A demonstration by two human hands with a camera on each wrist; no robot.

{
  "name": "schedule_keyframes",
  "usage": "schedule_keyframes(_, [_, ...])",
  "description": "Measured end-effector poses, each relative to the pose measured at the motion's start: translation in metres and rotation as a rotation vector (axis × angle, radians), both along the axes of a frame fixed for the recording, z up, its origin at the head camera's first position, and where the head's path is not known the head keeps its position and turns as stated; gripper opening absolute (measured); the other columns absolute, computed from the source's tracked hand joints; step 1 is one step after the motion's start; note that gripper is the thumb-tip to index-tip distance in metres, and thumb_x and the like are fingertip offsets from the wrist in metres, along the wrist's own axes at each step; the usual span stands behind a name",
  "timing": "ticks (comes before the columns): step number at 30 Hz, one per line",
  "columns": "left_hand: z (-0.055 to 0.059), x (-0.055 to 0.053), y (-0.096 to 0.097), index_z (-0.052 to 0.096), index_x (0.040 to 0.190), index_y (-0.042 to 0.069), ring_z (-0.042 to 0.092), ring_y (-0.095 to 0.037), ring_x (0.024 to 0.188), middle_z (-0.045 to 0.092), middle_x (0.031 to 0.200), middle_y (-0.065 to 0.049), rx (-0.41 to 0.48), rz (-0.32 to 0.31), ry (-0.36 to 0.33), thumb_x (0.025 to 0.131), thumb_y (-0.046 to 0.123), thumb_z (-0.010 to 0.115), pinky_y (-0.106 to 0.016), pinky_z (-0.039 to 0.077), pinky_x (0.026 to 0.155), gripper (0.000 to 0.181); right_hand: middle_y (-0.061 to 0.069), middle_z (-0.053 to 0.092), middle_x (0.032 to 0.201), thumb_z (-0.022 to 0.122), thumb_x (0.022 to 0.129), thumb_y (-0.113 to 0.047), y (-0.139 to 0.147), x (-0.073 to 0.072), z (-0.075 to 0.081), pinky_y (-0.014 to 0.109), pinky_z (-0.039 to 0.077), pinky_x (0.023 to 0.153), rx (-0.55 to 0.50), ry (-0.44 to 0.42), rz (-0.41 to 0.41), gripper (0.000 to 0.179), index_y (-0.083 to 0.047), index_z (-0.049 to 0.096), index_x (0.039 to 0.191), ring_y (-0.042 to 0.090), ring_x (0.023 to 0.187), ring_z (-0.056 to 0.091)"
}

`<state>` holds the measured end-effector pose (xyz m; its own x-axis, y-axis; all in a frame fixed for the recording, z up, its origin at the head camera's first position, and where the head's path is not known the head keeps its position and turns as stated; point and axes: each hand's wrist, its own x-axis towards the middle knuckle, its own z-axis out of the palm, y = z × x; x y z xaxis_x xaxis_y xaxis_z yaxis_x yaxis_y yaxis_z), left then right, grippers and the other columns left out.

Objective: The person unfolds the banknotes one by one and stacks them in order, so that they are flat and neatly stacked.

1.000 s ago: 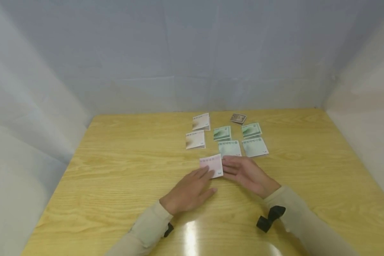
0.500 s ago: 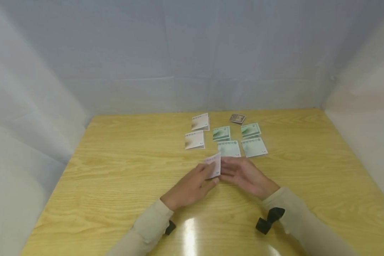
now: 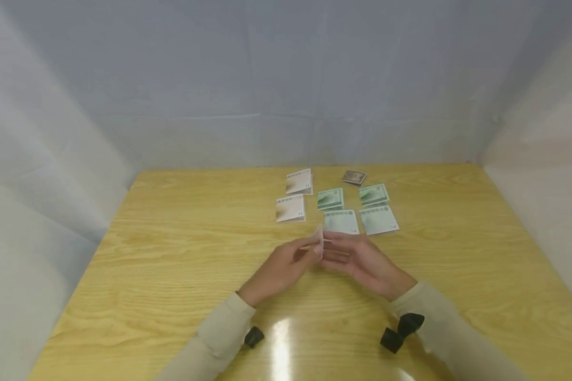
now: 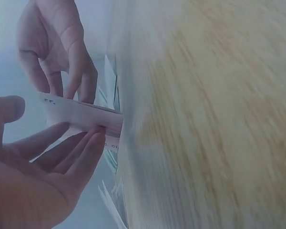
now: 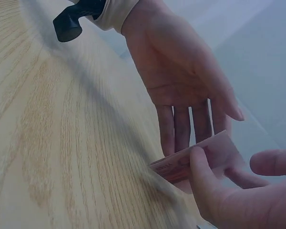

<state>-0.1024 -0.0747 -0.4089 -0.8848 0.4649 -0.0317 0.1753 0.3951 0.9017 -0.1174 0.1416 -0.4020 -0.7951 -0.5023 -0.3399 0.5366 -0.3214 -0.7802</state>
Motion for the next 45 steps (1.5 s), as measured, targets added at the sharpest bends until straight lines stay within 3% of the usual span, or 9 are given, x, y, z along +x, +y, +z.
schedule_keyframes(8, [0.004,-0.002,0.000,0.059,0.139,0.007,0.061,-0.030,0.123,0.061,0.138,-0.011,0.111,0.104,-0.074,0.105,0.044,0.053,-0.046,0.052,0.104,0.050,0.023,0.036,0.156,0.046,0.106,-0.006,-0.003,0.004,0.004,0.045,0.043,0.113,0.012,0.057,0.021,0.051,0.004,0.031,0.154,0.039,0.140,0.043])
schedule_keyframes(15, [0.006,-0.005,0.002,0.066,0.127,-0.002,0.069,-0.028,0.110,0.068,0.125,-0.017,0.297,0.189,-0.182,0.101,0.032,0.064,-0.038,0.059,0.092,0.042,0.020,0.039,0.155,0.043,0.107,-0.007,-0.005,0.007,0.008,0.043,0.046,0.111,0.086,0.121,0.033,0.048,0.004,0.034,0.153,0.039,0.140,0.042])
schedule_keyframes(20, [0.005,-0.006,0.002,0.069,0.120,-0.003,0.070,-0.030,0.107,0.071,0.120,-0.017,0.420,0.217,-0.241,0.096,0.027,0.072,-0.037,0.060,0.091,0.038,0.021,0.041,0.154,0.046,0.105,-0.005,-0.008,0.009,0.010,0.041,0.047,0.109,0.112,0.176,0.051,0.047,0.007,0.039,0.150,0.040,0.139,0.043])
schedule_keyframes(28, [0.005,-0.005,-0.001,0.069,0.117,-0.006,0.070,-0.030,0.108,0.072,0.116,-0.018,0.520,0.205,-0.299,0.095,0.017,0.074,-0.037,0.059,0.092,0.032,0.020,0.050,0.147,0.056,0.104,-0.009,-0.008,0.010,0.009,0.039,0.049,0.107,0.177,0.226,0.061,0.045,0.006,0.048,0.145,0.034,0.133,0.052])
schedule_keyframes(37, [0.007,-0.004,-0.003,0.069,0.118,-0.008,0.072,-0.027,0.103,0.072,0.114,-0.020,0.540,0.156,-0.317,0.096,0.010,0.070,-0.039,0.058,0.093,0.028,0.018,0.058,0.138,0.068,0.099,-0.026,-0.009,0.011,0.011,0.040,0.052,0.104,0.276,0.217,0.019,0.051,0.003,0.055,0.139,0.029,0.122,0.062])
schedule_keyframes(45, [0.009,-0.002,-0.002,0.067,0.124,-0.008,0.070,-0.027,0.108,0.070,0.121,-0.021,0.496,0.171,-0.339,0.099,0.006,0.066,-0.041,0.058,0.095,0.028,0.017,0.057,0.135,0.073,0.095,-0.020,-0.010,0.011,0.012,0.043,0.055,0.100,0.362,0.167,-0.057,0.047,0.003,0.057,0.133,0.027,0.116,0.064])
